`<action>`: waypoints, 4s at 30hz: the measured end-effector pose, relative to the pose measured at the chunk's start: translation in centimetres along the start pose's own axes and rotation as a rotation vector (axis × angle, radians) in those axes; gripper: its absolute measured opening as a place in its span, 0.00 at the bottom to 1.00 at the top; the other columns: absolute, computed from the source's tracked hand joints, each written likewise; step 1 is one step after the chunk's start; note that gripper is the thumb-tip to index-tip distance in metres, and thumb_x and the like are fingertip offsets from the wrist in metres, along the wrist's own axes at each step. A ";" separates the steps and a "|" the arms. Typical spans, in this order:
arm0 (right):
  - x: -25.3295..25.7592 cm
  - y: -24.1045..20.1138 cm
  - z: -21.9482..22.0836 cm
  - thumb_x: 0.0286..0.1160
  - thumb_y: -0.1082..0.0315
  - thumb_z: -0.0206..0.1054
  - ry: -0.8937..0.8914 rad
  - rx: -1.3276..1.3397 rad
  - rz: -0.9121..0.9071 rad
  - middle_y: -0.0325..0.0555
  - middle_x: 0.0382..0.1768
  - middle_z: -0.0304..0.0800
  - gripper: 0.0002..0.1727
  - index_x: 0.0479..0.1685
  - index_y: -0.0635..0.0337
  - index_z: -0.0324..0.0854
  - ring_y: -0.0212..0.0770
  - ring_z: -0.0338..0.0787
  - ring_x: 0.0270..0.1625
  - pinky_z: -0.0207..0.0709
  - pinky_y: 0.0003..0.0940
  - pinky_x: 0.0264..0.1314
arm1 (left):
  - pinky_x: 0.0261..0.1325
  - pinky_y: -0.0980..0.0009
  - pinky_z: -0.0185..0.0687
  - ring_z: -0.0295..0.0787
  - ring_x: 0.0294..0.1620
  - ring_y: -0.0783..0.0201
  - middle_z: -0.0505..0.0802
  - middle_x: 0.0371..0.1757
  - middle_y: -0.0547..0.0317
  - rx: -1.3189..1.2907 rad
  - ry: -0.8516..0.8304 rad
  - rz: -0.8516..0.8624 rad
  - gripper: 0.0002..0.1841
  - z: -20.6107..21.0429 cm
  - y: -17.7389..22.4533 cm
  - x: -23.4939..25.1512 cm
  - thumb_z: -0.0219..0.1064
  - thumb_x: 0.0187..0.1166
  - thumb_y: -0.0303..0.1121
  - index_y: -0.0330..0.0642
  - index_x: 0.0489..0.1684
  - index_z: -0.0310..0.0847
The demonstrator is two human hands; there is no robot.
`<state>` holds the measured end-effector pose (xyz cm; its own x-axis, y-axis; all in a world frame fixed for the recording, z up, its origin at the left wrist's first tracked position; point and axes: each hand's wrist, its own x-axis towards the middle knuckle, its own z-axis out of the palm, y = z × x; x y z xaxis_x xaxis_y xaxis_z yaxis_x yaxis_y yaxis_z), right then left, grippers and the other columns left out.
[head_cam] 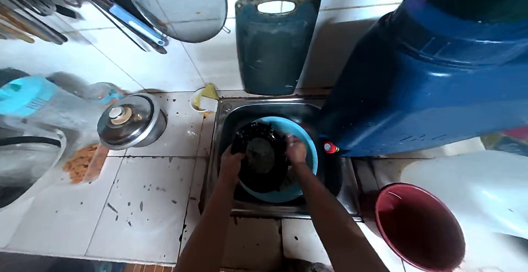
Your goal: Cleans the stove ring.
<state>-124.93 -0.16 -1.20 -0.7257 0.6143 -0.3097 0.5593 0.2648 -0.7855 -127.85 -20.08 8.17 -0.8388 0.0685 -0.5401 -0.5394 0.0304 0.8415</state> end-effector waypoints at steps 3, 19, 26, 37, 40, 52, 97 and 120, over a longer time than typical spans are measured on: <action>0.1 2.4 -0.7 0.97 0.47 0.37 0.263 0.866 0.369 0.53 0.47 0.86 0.32 0.62 0.65 0.79 0.43 0.87 0.46 0.82 0.45 0.51 | 0.36 0.69 0.90 0.91 0.29 0.64 0.90 0.37 0.51 -0.019 0.000 0.120 0.20 -0.1 -0.6 -0.4 0.55 0.79 0.14 0.27 0.70 0.69; -6.2 -0.6 2.8 0.96 0.56 0.47 0.078 -0.081 0.088 0.70 0.55 0.91 0.28 0.57 0.73 0.87 0.67 0.90 0.63 0.76 0.65 0.68 | 0.45 0.76 0.87 0.88 0.36 0.74 0.91 0.43 0.51 -0.075 0.015 0.459 0.20 4.7 -3.2 -0.7 0.64 0.70 0.11 0.18 0.63 0.77; -7.6 2.6 2.5 0.96 0.46 0.35 0.091 1.558 0.403 0.43 0.42 0.89 0.27 0.61 0.54 0.74 0.37 0.91 0.44 0.88 0.40 0.46 | 0.39 0.69 0.93 0.92 0.29 0.65 0.91 0.31 0.52 -0.422 0.100 0.309 0.16 4.0 -2.1 1.1 0.52 0.80 0.11 0.25 0.66 0.66; -8.7 -3.9 3.3 0.94 0.39 0.28 0.154 1.307 0.358 0.51 0.62 0.86 0.37 0.79 0.57 0.68 0.41 0.87 0.62 0.83 0.46 0.62 | 0.66 0.51 0.80 0.81 0.66 0.48 0.81 0.70 0.36 -0.092 0.074 -0.306 0.22 2.2 -6.8 1.5 0.54 0.92 0.35 0.32 0.80 0.65; -8.3 -4.5 3.5 0.97 0.46 0.38 0.247 1.033 0.417 0.58 0.58 0.86 0.33 0.71 0.67 0.75 0.44 0.87 0.57 0.81 0.45 0.62 | 0.86 0.50 0.61 0.66 0.85 0.39 0.71 0.82 0.23 0.299 -0.142 0.177 0.28 1.5 -5.7 -0.1 0.50 0.92 0.36 0.20 0.84 0.59; -5.2 -1.9 1.4 0.92 0.57 0.49 0.141 1.550 0.733 0.47 0.37 0.82 0.14 0.54 0.58 0.73 0.42 0.84 0.36 0.82 0.43 0.36 | 0.67 0.45 0.83 0.91 0.61 0.36 0.91 0.56 0.28 1.161 -0.257 0.541 0.21 2.5 -5.9 -0.7 0.52 0.93 0.35 0.21 0.60 0.82; -8.0 0.5 1.3 0.95 0.53 0.45 0.163 1.674 0.589 0.47 0.45 0.84 0.18 0.63 0.56 0.71 0.42 0.88 0.46 0.85 0.44 0.48 | 0.68 0.44 0.80 0.90 0.63 0.38 0.93 0.56 0.33 1.279 -0.261 0.577 0.21 5.5 -2.5 -2.0 0.53 0.93 0.38 0.26 0.56 0.86; -10.1 -3.5 1.4 0.95 0.66 0.40 -0.114 1.614 0.210 0.45 0.47 0.88 0.15 0.66 0.59 0.67 0.38 0.90 0.49 0.87 0.38 0.53 | 0.69 0.44 0.80 0.90 0.62 0.37 0.91 0.56 0.29 1.067 -0.126 0.580 0.21 4.0 -0.4 -0.4 0.51 0.93 0.35 0.22 0.61 0.82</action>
<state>-120.07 -8.30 3.94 -0.7603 0.4627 -0.4558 -0.2764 -0.8656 -0.4176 -127.02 -16.08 8.08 -0.8898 0.4387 -0.1261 0.2942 0.7624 0.5763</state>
